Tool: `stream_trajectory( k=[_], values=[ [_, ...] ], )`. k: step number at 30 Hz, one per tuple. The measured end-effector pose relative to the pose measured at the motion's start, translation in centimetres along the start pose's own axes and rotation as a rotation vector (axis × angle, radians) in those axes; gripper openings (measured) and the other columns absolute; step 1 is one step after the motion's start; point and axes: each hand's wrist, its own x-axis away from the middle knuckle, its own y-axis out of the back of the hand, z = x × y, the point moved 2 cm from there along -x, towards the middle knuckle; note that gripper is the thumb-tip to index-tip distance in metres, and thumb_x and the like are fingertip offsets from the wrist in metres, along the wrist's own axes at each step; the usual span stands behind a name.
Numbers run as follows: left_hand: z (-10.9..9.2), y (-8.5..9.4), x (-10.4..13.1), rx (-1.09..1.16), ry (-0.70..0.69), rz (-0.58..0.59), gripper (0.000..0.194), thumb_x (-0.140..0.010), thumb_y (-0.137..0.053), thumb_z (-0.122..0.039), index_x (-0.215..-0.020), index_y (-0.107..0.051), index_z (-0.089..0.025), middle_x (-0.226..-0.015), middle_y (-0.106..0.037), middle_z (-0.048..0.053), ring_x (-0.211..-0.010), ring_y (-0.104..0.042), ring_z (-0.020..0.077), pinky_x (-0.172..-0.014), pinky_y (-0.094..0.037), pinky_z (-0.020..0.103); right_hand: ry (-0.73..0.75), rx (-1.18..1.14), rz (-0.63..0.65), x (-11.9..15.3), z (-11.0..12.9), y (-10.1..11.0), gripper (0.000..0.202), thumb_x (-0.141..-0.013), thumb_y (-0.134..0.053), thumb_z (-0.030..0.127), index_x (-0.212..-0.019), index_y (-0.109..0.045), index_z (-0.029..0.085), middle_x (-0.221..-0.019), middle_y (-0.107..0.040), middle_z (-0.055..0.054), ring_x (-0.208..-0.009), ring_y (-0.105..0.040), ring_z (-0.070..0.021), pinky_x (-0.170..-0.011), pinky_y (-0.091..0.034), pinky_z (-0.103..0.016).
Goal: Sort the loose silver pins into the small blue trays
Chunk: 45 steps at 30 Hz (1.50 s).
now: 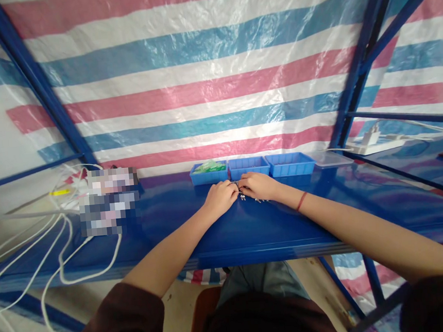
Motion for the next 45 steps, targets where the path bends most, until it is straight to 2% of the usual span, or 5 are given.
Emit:
stream_trajectory(
  k=[9,22,35,39,45],
  values=[
    [1.6,-0.2,-2.6,0.3,-0.058,0.161,0.012,-0.074,-0.058,-0.026,-0.082,-0.061,-0.017,-0.069,-0.061,-0.001,-0.065,-0.055,0.0126,-0.06,-0.039,0.023,-0.019,-0.141,0.063,-0.6,-1.6,-0.2,0.015,-0.08,-0.051,0.023,-0.078,-0.065,0.017,-0.077,-0.064,-0.006,-0.07,-0.056,-0.0157,-0.061,-0.033,-0.023],
    [2.2,-0.9,-2.8,0.439,-0.121,-0.285,0.026,-0.078,-0.056,-0.029,-0.101,-0.057,-0.017,-0.087,-0.061,0.004,-0.078,-0.057,0.0131,-0.076,-0.047,0.027,-0.246,-0.179,-0.087,0.8,-1.6,0.1,0.017,-0.082,-0.045,0.022,-0.081,-0.061,0.019,-0.071,-0.065,-0.003,-0.063,-0.058,-0.0145,-0.058,-0.035,-0.023],
    [0.8,0.4,-2.4,0.789,0.153,-0.353,0.024,-0.079,-0.059,-0.032,-0.098,-0.062,-0.017,-0.091,-0.07,0.006,-0.084,-0.065,0.0168,-0.07,-0.049,0.026,-0.326,-0.739,-0.488,0.5,-1.2,0.6,0.025,-0.078,-0.055,0.039,-0.082,-0.064,0.016,-0.077,-0.068,-0.006,-0.068,-0.06,-0.0159,-0.065,-0.046,-0.029],
    [0.7,-0.2,-2.5,0.869,0.138,-0.27,0.027,-0.078,-0.06,-0.032,-0.099,-0.062,-0.016,-0.093,-0.07,0.007,-0.086,-0.066,0.0178,-0.076,-0.05,0.028,-0.343,-0.92,-0.555,0.4,-1.1,0.8,0.029,-0.072,-0.062,0.043,-0.079,-0.064,0.015,-0.071,-0.067,-0.005,-0.064,-0.059,-0.0151,-0.063,-0.047,-0.029],
    [0.9,-0.7,-2.5,0.92,0.116,-0.26,0.021,-0.079,-0.058,-0.033,-0.088,-0.065,-0.015,-0.09,-0.07,0.006,-0.084,-0.066,0.0189,-0.079,-0.05,0.031,-0.364,-0.873,-0.594,0.5,-0.5,1.1,0.03,-0.071,-0.063,0.045,-0.077,-0.065,0.016,-0.076,-0.067,-0.005,-0.064,-0.057,-0.014,-0.061,-0.045,-0.028]
  ],
)
